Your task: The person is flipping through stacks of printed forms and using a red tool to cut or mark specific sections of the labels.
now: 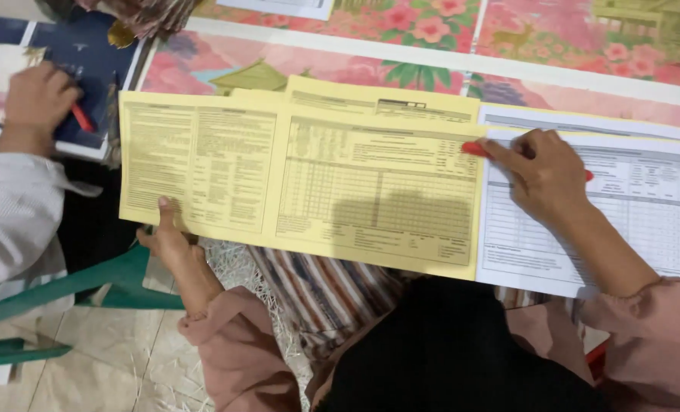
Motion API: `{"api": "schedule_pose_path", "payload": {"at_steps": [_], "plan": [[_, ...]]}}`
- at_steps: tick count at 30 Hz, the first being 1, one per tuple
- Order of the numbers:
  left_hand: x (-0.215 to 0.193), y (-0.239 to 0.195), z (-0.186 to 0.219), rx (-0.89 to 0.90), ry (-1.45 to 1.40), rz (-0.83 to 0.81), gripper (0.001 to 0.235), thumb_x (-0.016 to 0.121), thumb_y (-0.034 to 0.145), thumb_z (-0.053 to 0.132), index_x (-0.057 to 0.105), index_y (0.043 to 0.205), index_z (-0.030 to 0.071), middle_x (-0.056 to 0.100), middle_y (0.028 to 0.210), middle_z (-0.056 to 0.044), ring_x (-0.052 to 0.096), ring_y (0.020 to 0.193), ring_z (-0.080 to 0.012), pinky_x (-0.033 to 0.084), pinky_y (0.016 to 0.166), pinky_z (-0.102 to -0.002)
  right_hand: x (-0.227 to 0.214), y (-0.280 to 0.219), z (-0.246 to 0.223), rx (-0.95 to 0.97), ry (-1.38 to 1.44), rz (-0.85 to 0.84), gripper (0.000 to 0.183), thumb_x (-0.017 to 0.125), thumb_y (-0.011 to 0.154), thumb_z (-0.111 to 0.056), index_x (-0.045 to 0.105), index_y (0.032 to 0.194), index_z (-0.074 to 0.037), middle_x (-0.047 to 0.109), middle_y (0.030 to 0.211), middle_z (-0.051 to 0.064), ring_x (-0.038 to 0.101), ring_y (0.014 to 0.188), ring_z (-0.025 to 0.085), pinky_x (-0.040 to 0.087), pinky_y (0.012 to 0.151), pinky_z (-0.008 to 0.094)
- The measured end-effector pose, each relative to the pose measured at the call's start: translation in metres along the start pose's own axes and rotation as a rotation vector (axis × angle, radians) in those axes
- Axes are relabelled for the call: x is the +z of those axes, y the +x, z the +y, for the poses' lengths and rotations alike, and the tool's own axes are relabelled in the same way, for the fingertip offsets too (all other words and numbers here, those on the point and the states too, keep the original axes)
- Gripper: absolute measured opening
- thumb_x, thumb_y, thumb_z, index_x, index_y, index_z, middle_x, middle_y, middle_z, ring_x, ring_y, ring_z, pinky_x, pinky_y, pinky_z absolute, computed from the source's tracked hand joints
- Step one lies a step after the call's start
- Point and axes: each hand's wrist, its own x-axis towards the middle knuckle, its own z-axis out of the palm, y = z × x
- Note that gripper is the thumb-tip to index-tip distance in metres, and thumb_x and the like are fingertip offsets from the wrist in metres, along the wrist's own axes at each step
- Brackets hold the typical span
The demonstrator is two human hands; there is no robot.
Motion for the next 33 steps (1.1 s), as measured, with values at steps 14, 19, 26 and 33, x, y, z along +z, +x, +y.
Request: {"api": "schedule_pose_path", "payload": {"at_steps": [14,19,26,33], "plan": [[0.037,-0.165,0.14,1.666,0.177,-0.503,0.065,0.066,0.061,0.003,0.061,0.124,0.02,0.057,0.113,-0.018,0.056,0.107,-0.0394,0.047,0.088,-0.05,-0.052,0.023,-0.054,0.745,1.037,0.041,0.049,0.045,0.098,-0.05,0.066,0.109,-0.007,0.043,0.058,0.003,0.045,0.052,0.013,0.039,0.046,0.023],[0.05,-0.196,0.092,1.708,0.259,-0.621,0.039,0.051,0.083,0.012,0.065,0.114,0.029,0.052,0.13,-0.006,0.047,0.122,-0.031,0.035,0.098,-0.05,-0.068,0.033,-0.071,0.954,1.155,-0.104,0.021,0.052,0.086,-0.014,0.065,0.089,0.002,0.05,0.062,0.009,0.039,0.043,0.01,0.029,0.038,0.022],[0.051,-0.215,0.074,1.735,0.313,-0.73,0.037,0.032,0.096,0.024,0.058,0.12,0.035,0.046,0.137,-0.006,0.04,0.13,-0.0312,0.025,0.103,-0.057,-0.031,0.015,-0.065,0.783,0.643,-0.191,0.034,0.082,0.074,-0.031,0.069,0.086,-0.002,0.053,0.06,0.014,0.049,0.051,0.023,0.037,0.051,0.032],[0.057,-0.208,0.073,1.734,0.367,-0.803,0.038,0.029,0.097,0.031,0.055,0.126,0.035,0.045,0.138,-0.007,0.034,0.133,-0.0307,0.019,0.105,-0.06,-0.035,0.022,-0.073,0.574,0.329,-0.197,0.055,0.078,0.076,-0.036,0.06,0.121,-0.008,0.057,0.088,0.016,0.063,0.078,0.034,0.05,0.063,0.04]]}}
